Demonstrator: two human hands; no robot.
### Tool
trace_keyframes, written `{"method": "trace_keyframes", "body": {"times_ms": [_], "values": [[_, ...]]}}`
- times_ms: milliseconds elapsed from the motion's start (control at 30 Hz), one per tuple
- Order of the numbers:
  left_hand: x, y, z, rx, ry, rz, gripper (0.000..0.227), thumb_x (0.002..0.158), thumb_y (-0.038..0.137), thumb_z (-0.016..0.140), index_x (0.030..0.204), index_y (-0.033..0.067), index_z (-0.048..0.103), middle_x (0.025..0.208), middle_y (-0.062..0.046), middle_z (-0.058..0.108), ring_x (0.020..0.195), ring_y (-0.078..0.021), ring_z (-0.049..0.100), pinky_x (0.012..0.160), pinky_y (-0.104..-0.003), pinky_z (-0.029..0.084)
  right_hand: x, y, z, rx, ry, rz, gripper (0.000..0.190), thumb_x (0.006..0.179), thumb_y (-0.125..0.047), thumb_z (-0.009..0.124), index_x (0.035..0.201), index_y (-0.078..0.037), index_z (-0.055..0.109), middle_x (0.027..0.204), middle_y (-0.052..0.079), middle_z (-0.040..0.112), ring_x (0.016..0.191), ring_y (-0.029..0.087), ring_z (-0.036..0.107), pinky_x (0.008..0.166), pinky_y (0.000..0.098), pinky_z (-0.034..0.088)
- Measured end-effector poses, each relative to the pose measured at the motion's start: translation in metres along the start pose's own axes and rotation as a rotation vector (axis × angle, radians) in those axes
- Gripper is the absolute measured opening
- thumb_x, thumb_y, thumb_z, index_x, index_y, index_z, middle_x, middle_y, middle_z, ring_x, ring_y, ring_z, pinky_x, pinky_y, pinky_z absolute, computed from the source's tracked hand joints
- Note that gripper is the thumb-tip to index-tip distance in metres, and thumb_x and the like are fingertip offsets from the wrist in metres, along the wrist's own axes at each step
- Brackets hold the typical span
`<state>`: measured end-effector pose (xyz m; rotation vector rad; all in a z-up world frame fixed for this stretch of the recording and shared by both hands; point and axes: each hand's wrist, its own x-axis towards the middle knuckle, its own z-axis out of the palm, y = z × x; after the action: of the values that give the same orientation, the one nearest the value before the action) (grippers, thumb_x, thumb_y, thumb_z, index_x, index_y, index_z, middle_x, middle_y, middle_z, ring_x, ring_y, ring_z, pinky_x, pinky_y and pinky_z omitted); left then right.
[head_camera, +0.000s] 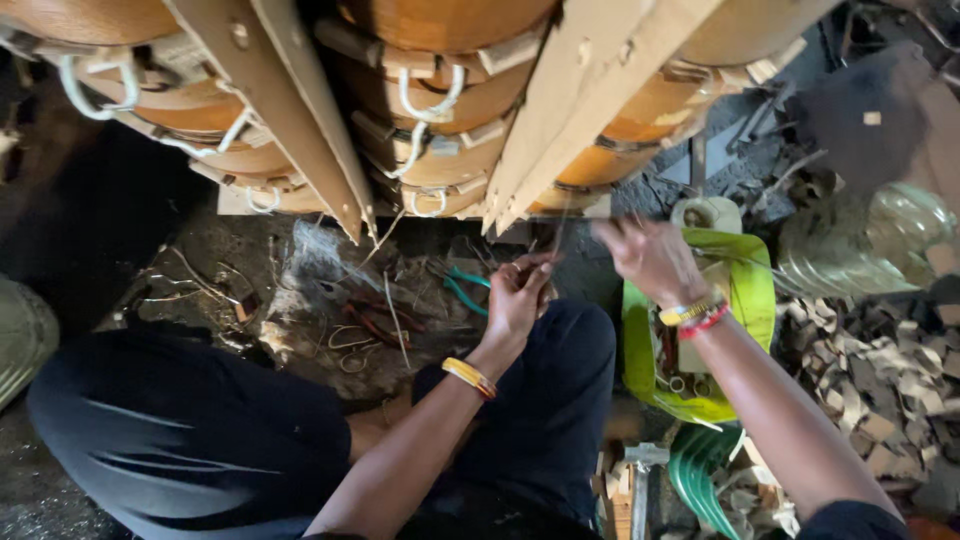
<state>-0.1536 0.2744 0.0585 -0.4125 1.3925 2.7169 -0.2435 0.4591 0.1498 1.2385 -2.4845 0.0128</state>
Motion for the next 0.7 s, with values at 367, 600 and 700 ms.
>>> {"method": "trace_keyframes", "body": {"times_ms": [367, 600, 700], "values": [[-0.056, -0.008, -0.027, 0.15, -0.063, -0.084, 0.017, 0.104, 0.013, 0.061, 0.098, -0.002, 0.068, 0.063, -0.002, 0.057, 0.045, -0.0106, 0.051, 0.042, -0.026, 0.041, -0.059, -0.065, -0.002, 0.231, -0.034, -0.015, 0.025, 0.083, -0.003, 0.065, 0.107, -0.006, 0.067, 0.092, 0.008, 0.075, 0.083, 0.025, 0.073, 0.06, 0.0354, 0.058], [-0.027, 0.046, -0.027, 0.063, -0.297, -0.332, 0.02, 0.097, 0.014, 0.055, 0.113, 0.0127, 0.067, 0.09, -0.003, 0.075, 0.08, -0.0119, 0.069, 0.075, -0.029, 0.055, -0.101, -0.068, -0.007, 0.402, 0.162, 0.459, 0.025, 0.087, -0.001, 0.067, 0.112, -0.005, 0.069, 0.103, 0.013, 0.075, 0.086, 0.03, 0.074, 0.071, 0.0385, 0.06], [-0.008, 0.045, -0.013, 0.111, -0.229, -0.292, 0.023, 0.101, 0.018, 0.055, 0.113, 0.0083, 0.073, 0.086, -0.007, 0.073, 0.077, -0.0141, 0.066, 0.073, -0.028, 0.053, -0.114, -0.058, -0.009, 0.344, 0.19, 0.551, 0.031, 0.087, 0.002, 0.064, 0.117, -0.005, 0.066, 0.118, 0.016, 0.071, 0.092, 0.036, 0.072, 0.076, 0.0413, 0.059]]}}
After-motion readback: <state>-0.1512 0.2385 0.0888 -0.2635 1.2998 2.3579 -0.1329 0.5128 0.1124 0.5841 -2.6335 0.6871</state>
